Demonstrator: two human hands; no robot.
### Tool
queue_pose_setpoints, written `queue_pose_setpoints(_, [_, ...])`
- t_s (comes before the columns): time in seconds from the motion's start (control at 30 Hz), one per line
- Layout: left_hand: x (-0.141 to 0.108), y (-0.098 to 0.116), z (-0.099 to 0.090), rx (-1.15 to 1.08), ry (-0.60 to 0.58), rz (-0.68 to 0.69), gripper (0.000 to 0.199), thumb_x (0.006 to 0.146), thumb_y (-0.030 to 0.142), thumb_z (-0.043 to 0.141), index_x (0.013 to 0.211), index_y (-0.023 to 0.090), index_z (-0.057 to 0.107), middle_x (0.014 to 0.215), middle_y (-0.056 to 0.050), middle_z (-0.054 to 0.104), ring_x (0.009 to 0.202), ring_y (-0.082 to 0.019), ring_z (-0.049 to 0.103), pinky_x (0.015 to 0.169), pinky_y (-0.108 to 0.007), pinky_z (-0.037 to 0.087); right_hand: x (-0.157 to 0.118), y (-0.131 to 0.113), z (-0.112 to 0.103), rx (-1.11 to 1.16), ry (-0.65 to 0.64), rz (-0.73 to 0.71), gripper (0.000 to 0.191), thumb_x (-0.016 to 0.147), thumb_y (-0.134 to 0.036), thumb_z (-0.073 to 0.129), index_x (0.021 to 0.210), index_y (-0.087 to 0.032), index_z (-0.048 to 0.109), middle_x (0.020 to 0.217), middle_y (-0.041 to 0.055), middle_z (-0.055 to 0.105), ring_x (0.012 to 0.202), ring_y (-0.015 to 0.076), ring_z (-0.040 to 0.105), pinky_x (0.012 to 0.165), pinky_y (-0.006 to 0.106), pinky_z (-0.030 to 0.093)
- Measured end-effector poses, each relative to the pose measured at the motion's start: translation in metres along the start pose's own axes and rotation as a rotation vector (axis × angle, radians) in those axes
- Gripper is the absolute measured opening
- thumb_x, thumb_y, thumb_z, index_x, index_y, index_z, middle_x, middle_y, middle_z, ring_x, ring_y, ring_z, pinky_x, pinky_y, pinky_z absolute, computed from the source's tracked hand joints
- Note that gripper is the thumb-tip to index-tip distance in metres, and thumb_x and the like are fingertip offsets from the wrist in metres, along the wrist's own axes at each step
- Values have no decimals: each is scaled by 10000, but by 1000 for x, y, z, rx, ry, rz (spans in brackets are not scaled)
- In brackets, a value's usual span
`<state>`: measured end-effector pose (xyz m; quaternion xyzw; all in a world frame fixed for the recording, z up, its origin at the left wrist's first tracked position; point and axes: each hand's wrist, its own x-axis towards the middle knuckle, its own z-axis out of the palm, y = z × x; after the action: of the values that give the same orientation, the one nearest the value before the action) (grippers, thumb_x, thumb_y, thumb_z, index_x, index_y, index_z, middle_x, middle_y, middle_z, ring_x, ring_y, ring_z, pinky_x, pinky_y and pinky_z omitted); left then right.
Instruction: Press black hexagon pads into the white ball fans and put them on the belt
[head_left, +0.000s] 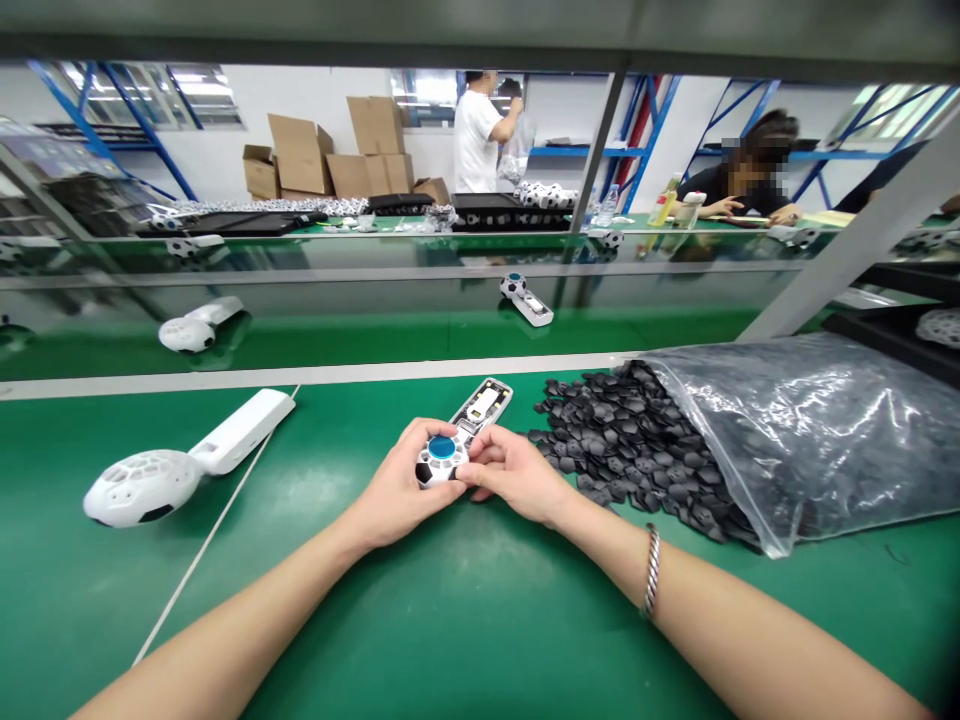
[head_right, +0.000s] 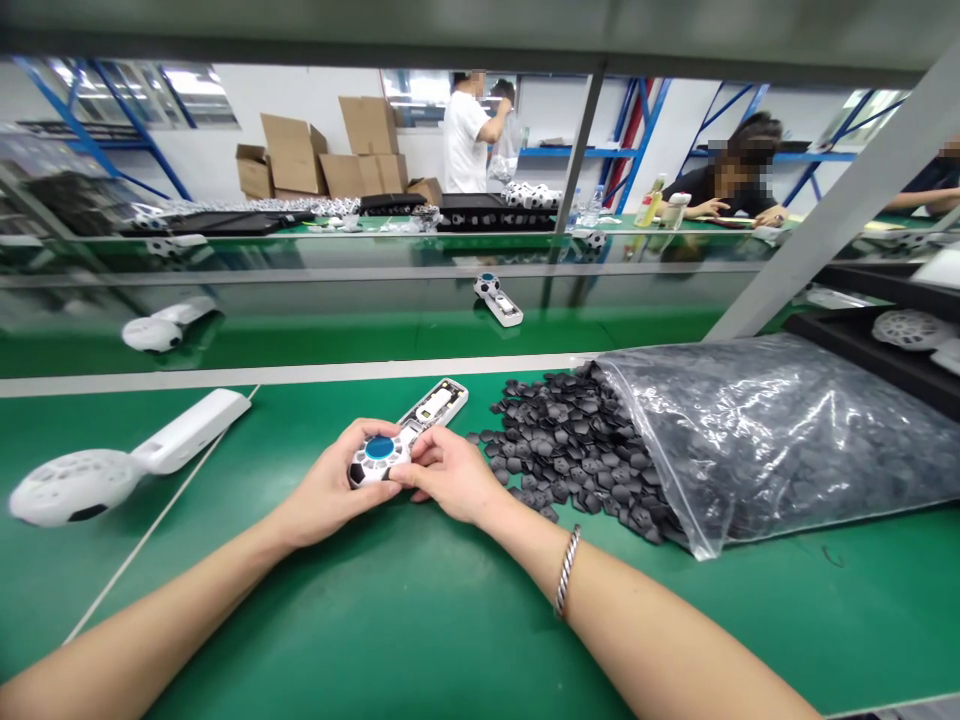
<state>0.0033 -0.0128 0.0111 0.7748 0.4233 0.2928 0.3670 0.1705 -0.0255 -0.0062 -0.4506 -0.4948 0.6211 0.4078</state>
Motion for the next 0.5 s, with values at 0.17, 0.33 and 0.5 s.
queue_pose_setpoints(0.17, [-1,2,3,9,25,20,379,703,227,594,1056,210,457,1074,-45,487,971,-208,497,826,-328,400,0,0,0,49,1,17,306,618,-273,711,728,-187,438,634,-43,566,581,92,568,515,211,475])
queue_pose_setpoints(0.33, [-1,3,6,19,59,10,360,709,228,589,1047,207,465,1089,-50,485,1006,-219,481,857,-344,386,1,-1,0,65,6,7,330,602,-282,727,709,-186,430,625,-47,560,577,93,570,528,222,483])
queue_pose_setpoints(0.5, [-1,1,5,-54,40,-48,388,702,234,598,1059,198,450,1059,-55,516,954,-217,515,821,-351,407,1,-1,0,50,5,13,333,608,-292,728,732,-182,439,649,-40,560,601,94,578,538,217,489])
